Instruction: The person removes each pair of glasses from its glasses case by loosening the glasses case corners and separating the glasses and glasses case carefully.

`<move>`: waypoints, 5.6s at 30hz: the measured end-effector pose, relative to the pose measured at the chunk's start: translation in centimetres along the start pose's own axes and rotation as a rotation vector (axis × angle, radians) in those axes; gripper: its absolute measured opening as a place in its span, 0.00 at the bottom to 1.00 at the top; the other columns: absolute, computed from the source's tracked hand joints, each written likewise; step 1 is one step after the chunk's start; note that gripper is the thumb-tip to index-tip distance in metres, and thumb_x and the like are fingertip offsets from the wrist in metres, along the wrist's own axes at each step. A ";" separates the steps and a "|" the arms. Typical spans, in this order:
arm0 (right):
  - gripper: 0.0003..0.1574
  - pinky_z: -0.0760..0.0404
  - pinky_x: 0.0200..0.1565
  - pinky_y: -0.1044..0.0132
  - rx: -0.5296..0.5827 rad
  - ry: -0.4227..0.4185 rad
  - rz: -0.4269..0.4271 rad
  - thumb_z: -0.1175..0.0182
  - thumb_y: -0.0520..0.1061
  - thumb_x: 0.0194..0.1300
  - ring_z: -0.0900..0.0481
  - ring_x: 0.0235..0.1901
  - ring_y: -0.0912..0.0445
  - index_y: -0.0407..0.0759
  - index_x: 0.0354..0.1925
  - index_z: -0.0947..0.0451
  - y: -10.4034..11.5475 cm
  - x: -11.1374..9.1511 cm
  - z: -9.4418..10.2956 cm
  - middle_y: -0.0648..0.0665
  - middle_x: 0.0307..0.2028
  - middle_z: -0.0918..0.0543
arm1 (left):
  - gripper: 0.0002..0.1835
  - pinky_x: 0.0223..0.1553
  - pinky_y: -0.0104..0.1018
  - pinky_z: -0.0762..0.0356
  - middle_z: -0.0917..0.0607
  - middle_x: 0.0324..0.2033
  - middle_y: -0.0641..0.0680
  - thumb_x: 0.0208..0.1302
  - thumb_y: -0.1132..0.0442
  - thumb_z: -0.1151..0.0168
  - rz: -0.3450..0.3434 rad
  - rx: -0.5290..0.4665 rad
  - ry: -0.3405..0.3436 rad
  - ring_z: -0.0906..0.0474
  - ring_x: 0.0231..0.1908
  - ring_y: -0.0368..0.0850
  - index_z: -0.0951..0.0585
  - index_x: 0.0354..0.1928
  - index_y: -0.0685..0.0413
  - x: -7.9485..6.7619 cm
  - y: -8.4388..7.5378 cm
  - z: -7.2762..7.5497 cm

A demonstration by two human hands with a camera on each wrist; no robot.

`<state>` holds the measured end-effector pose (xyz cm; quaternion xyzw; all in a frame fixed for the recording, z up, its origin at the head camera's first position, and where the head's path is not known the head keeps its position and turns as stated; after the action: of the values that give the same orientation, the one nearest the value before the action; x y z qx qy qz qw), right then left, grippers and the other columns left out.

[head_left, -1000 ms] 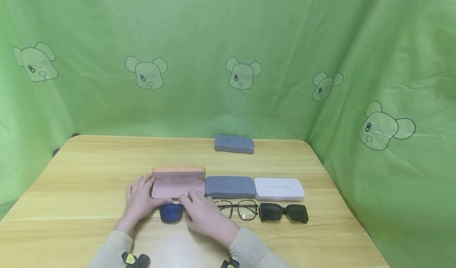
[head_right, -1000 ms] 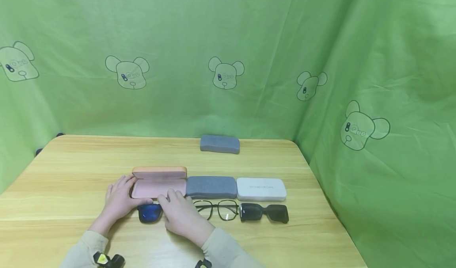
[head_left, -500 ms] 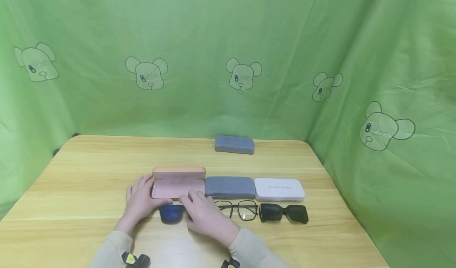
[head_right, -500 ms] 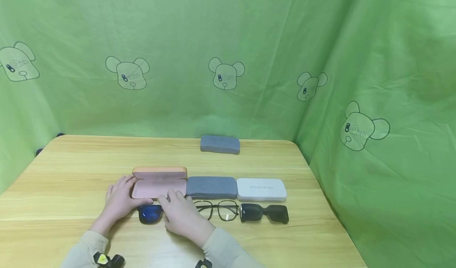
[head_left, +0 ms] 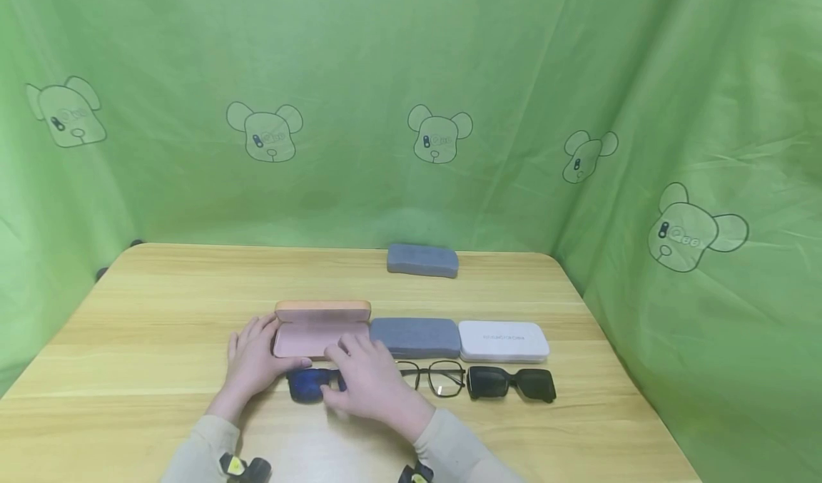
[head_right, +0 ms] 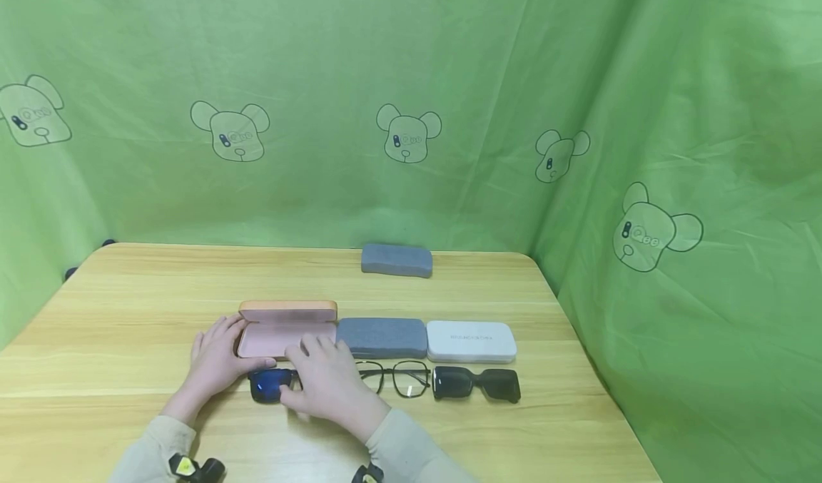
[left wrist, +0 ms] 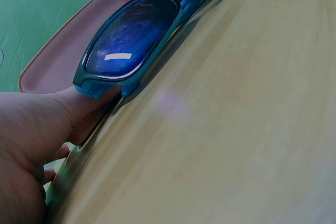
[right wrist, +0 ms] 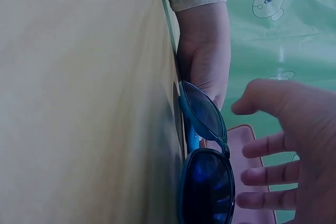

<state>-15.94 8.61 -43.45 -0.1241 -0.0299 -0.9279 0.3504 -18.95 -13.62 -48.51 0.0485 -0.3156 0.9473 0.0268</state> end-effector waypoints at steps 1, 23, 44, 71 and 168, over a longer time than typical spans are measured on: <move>0.26 0.26 0.37 0.67 0.000 -0.008 -0.004 0.41 0.67 0.58 0.28 0.40 0.59 0.56 0.48 0.26 0.0 0.0 0.0 0.54 0.40 0.27 | 0.60 0.68 0.74 0.68 0.36 0.70 0.66 0.37 0.29 0.28 0.000 -0.001 0.002 0.52 0.71 0.72 0.33 0.68 0.60 0.0 0.0 0.0; 0.27 0.22 0.43 0.63 0.003 -0.127 -0.038 0.40 0.64 0.60 0.24 0.47 0.55 0.53 0.53 0.24 -1.5 2.9 1.7 0.52 0.46 0.21 | 0.60 0.68 0.75 0.69 0.37 0.70 0.66 0.38 0.30 0.28 -0.007 0.002 0.002 0.52 0.71 0.72 0.35 0.70 0.59 0.1 0.0 -0.1; 0.35 0.23 0.47 0.61 0.164 -0.055 -0.188 0.49 0.74 0.64 0.24 0.48 0.54 0.52 0.55 0.24 -4.1 7.4 0.6 0.50 0.48 0.20 | 0.60 0.68 0.75 0.69 0.38 0.71 0.66 0.38 0.30 0.28 0.000 0.007 0.008 0.52 0.71 0.72 0.36 0.70 0.59 0.0 -0.1 0.2; 0.41 0.20 0.53 0.56 0.254 0.116 -0.286 0.62 0.75 0.69 0.24 0.52 0.51 0.50 0.59 0.25 -5.1 9.2 -1.8 0.46 0.53 0.20 | 0.60 0.68 0.76 0.69 0.38 0.70 0.67 0.38 0.29 0.28 0.006 0.020 0.010 0.52 0.71 0.72 0.35 0.69 0.60 0.1 -0.1 0.1; 0.40 0.21 0.44 0.63 0.058 0.085 -0.023 0.39 0.73 0.53 0.20 0.40 0.55 0.54 0.58 0.23 -2.6 5.8 -2.2 0.48 0.45 0.16 | 0.54 0.71 0.69 0.62 0.38 0.70 0.68 0.43 0.41 0.24 -0.010 -0.018 0.062 0.51 0.71 0.71 0.33 0.67 0.68 0.0 0.4 1.1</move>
<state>-22.35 6.55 -44.01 -0.0739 -0.0432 -0.9350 0.3440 -18.85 -14.60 -47.85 0.0203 -0.3231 0.9452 0.0416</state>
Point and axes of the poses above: each hand's wrist, its own x-axis towards the middle knuckle, its own z-axis out of the back of the hand, y = z × x, the point moved 1 cm from there along x, towards the middle knuckle
